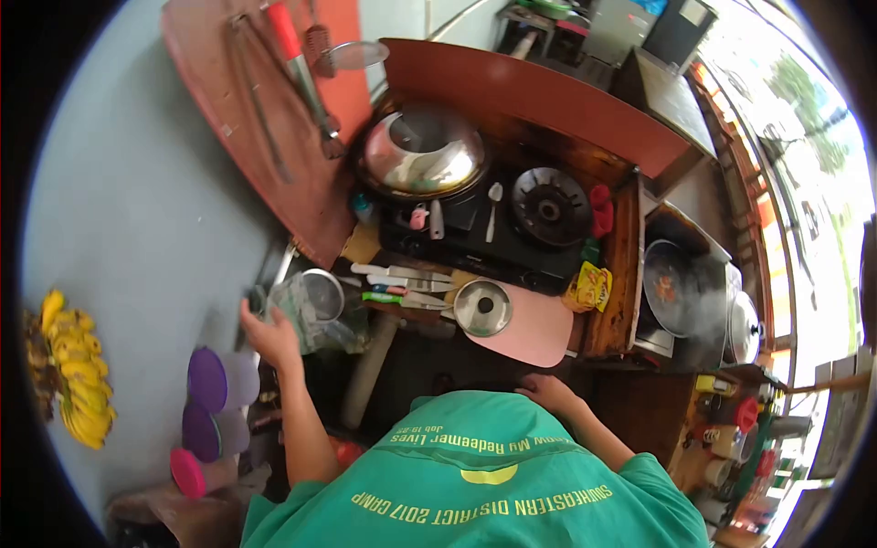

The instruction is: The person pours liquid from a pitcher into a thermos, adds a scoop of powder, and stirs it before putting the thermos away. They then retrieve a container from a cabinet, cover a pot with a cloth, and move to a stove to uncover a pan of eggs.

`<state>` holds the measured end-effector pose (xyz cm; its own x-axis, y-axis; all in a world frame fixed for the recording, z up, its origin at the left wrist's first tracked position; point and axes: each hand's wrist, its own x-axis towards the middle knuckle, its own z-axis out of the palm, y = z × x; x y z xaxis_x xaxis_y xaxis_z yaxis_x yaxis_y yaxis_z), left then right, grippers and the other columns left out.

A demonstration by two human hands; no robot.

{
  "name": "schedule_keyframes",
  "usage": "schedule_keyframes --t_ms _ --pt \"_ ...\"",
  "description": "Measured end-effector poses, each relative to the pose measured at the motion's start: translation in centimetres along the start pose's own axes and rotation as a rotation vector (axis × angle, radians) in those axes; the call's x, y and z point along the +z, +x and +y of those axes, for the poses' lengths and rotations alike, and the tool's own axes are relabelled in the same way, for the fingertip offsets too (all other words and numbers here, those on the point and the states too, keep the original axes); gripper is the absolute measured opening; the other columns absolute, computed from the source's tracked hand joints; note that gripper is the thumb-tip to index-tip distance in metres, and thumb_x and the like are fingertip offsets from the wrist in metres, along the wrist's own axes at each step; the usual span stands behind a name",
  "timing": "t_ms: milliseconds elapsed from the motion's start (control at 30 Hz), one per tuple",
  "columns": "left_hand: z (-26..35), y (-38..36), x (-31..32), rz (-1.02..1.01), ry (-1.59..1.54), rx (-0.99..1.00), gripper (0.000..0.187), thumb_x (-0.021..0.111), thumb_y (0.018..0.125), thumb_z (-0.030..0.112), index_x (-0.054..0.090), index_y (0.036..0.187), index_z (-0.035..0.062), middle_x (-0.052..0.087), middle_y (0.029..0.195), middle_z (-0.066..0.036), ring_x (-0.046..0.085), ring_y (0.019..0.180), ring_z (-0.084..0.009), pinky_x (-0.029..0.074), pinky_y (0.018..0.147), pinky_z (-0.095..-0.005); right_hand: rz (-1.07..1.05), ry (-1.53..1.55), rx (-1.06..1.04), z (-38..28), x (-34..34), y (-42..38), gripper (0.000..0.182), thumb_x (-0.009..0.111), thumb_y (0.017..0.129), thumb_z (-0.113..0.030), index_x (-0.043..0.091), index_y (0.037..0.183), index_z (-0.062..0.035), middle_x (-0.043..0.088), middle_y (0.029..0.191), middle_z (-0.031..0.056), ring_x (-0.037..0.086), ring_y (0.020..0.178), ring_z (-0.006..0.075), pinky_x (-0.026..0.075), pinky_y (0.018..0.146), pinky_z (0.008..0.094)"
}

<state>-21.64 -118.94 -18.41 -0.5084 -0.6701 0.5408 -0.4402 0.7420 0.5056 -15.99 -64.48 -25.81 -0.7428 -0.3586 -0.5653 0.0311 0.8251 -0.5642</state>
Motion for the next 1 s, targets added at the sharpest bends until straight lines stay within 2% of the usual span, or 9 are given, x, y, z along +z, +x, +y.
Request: schedule_keyframes --t_ms 67,100,133,267,367,467,667,900,1000 --pt "6.7 -1.8 0.9 -0.359 -0.378 -0.087 0.063 0.07 0.087 0.013 0.042 0.143 0.0025 0.066 0.119 -0.019 0.067 0.099 -0.0366 0.052 0.088 -0.0408 0.075 0.065 0.082 4.5 2.9 -2.4 0.05 0.063 0.093 -0.047 0.067 0.115 -0.0031 0.07 0.106 0.0212 0.068 0.097 0.0382 0.054 0.083 0.0434" --pt "9.9 -2.4 1.7 -0.357 -0.418 0.149 0.056 0.07 0.088 0.013 0.048 0.14 0.0066 0.07 0.104 -0.014 0.07 0.081 -0.0321 0.054 0.074 -0.0386 0.126 0.108 0.149 5.9 4.1 -3.1 0.051 0.06 0.094 -0.051 0.067 0.114 -0.0037 0.07 0.107 0.0217 0.067 0.098 0.0405 0.053 0.083 0.0446" --pt "13.2 -2.1 2.6 -0.343 -0.518 0.393 0.054 0.069 0.089 0.014 0.049 0.139 0.0075 0.072 0.098 -0.012 0.069 0.079 -0.0312 0.054 0.073 -0.0405 0.147 0.132 0.171 6.1 4.4 -4.2 0.051 0.06 0.094 -0.051 0.067 0.114 -0.0037 0.07 0.107 0.0217 0.067 0.098 0.0405 0.053 0.083 0.0446" --pt "27.4 3.5 7.4 -0.44 -0.481 0.686 0.023 0.066 0.089 0.025 0.069 0.107 0.0116 0.074 0.084 -0.013 0.07 0.079 -0.0389 0.053 0.07 -0.05 0.105 0.325 0.385 6.1 6.4 -9.8 0.05 0.057 0.095 -0.048 0.067 0.113 -0.0028 0.07 0.107 0.0221 0.066 0.101 0.0407 0.052 0.086 0.0452" --pt "34.8 8.0 15.3 -0.407 0.049 0.755 0.041 0.058 0.094 0.041 0.06 0.127 0.0174 0.071 0.109 -0.018 0.068 0.097 -0.0433 0.053 0.083 -0.0564 0.163 0.412 0.465 5.9 8.3 -13.8 0.048 0.056 0.096 -0.046 0.068 0.114 -0.0027 0.07 0.107 0.0219 0.067 0.101 0.0392 0.052 0.085 0.0449" --pt "36.7 11.6 23.9 -0.496 0.311 0.827 0.053 0.059 0.094 0.047 0.054 0.139 0.02 0.068 0.12 -0.018 0.064 0.11 -0.0409 0.052 0.089 -0.0554 0.24 0.533 0.573 4.9 10.7 -18.1 0.048 0.056 0.096 -0.047 0.069 0.116 -0.0045 0.071 0.11 0.0201 0.067 0.103 0.0376 0.052 0.089 0.0442" --pt "38.0 14.5 30.3 -0.619 0.389 0.829 0.032 0.061 0.087 0.026 0.068 0.113 0.0083 0.068 0.117 -0.022 0.064 0.109 -0.0442 0.052 0.091 -0.0545 0.495 0.852 0.757 4.2 18.8 -23.7 0.044 0.061 0.095 -0.045 0.071 0.118 -0.0094 0.072 0.107 0.0166 0.069 0.1 0.0317 0.053 0.088 0.0408" --pt "42.1 10.5 22.8 -0.522 0.299 0.688 0.032 0.061 0.086 0.022 0.069 0.115 0.011 0.069 0.114 -0.021 0.066 0.105 -0.0433 0.053 0.088 -0.0541 0.599 1.014 0.784 5.2 22.4 -28.2 0.041 0.062 0.095 -0.044 0.072 0.117 -0.0106 0.073 0.106 0.0141 0.069 0.097 0.0293 0.054 0.087 0.04" --pt "45.7 8.1 18.1 -0.454 0.254 0.831 0.032 0.062 0.089 0.026 0.068 0.117 0.0137 0.069 0.117 -0.02 0.065 0.107 -0.0412 0.053 0.088 -0.0529 0.583 0.999 0.79 7.2 23.3 -30.9 0.036 0.062 0.096 -0.038 0.073 0.114 -0.0089 0.074 0.101 0.0121 0.07 0.09 0.0243 0.054 0.082 0.037"
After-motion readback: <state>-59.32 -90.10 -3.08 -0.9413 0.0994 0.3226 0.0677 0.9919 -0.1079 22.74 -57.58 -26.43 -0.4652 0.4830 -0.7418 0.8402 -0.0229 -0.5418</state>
